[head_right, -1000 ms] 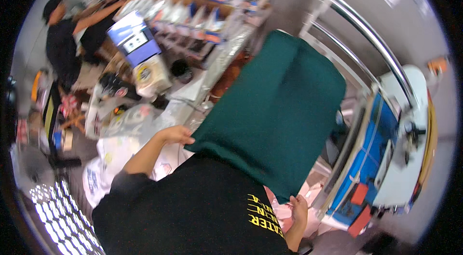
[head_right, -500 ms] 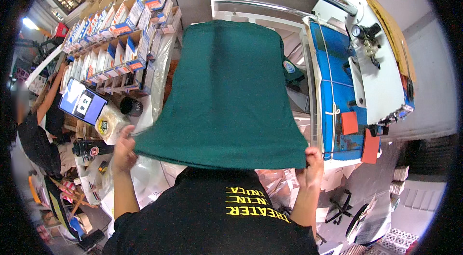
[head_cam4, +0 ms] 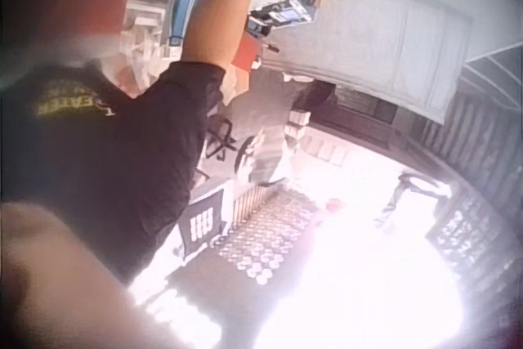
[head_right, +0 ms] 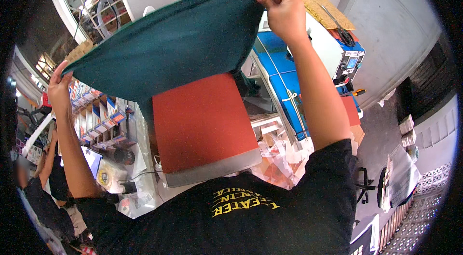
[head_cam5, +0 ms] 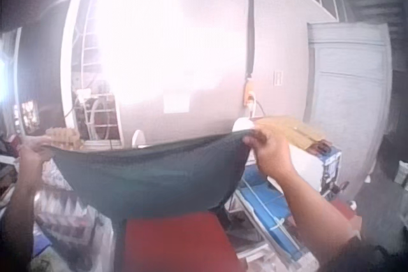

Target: The person positions shirts onto a heat press, cuts out printed designs using shears, and aligns the designs onto the shirts before operating the heat press machine.

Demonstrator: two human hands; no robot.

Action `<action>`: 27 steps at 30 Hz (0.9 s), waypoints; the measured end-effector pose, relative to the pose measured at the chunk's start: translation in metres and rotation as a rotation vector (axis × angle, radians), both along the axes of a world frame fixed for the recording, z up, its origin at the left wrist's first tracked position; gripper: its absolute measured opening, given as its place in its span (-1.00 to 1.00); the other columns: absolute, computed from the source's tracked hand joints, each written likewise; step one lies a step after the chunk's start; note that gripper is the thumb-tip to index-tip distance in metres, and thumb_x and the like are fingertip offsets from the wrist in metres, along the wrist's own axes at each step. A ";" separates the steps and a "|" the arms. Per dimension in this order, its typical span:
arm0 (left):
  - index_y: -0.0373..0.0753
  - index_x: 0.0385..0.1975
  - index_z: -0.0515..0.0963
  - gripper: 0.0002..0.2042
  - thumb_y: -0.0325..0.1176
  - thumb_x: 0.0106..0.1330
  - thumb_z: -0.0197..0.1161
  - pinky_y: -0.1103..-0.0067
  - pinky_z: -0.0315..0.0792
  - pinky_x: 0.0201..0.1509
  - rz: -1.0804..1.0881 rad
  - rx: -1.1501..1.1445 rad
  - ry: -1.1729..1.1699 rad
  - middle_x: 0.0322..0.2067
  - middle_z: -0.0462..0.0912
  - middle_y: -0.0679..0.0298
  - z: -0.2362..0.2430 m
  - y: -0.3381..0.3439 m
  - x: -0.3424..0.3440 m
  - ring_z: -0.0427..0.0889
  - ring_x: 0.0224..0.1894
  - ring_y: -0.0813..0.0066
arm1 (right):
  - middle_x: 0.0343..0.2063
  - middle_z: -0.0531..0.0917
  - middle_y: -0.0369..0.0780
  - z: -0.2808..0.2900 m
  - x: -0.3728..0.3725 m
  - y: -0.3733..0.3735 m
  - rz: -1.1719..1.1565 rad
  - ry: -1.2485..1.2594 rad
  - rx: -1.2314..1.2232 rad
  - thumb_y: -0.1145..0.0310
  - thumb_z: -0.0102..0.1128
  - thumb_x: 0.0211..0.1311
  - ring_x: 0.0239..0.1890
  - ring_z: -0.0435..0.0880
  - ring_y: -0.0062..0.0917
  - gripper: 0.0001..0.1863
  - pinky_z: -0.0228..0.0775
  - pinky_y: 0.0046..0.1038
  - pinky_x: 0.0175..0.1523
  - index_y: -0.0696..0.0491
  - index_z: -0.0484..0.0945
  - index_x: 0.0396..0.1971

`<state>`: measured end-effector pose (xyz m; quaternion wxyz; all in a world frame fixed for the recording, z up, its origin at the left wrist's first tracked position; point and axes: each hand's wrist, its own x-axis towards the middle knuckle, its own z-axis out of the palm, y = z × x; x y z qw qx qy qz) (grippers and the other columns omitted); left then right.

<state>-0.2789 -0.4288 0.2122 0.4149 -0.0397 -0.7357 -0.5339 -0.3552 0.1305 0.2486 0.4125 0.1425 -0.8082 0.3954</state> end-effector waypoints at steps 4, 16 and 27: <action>-0.42 0.08 0.48 -0.67 -0.66 0.30 0.17 0.73 0.45 -0.04 -0.014 -0.067 0.014 -0.15 0.67 0.19 0.023 -0.004 -0.022 0.62 -0.14 0.60 | -0.51 0.65 -0.39 0.018 -0.042 0.015 0.299 -0.086 -0.168 0.28 0.37 0.21 -0.41 0.51 -0.74 -0.81 0.35 -0.60 -0.24 0.11 0.70 -0.35; -0.32 0.04 0.53 -0.75 -0.56 0.40 0.10 0.66 0.43 0.08 0.017 -0.179 -0.016 -0.12 0.65 0.29 0.094 -0.053 -0.043 0.60 -0.06 0.60 | -0.63 0.57 -0.34 0.094 -0.029 -0.011 0.288 -0.255 -0.410 0.45 0.46 0.05 -0.61 0.42 -0.68 -0.83 0.25 -0.52 -0.49 0.04 0.58 -0.56; -0.13 0.18 0.51 -0.62 -0.24 0.39 0.22 0.55 0.27 0.29 0.082 -0.321 0.149 0.10 0.57 0.32 0.211 -0.049 0.000 0.48 0.14 0.55 | -0.58 0.51 -0.43 0.191 -0.002 0.012 0.600 0.065 -0.491 0.42 0.20 0.29 -0.55 0.49 -0.74 -0.88 0.38 -0.67 -0.46 -0.04 0.52 -0.46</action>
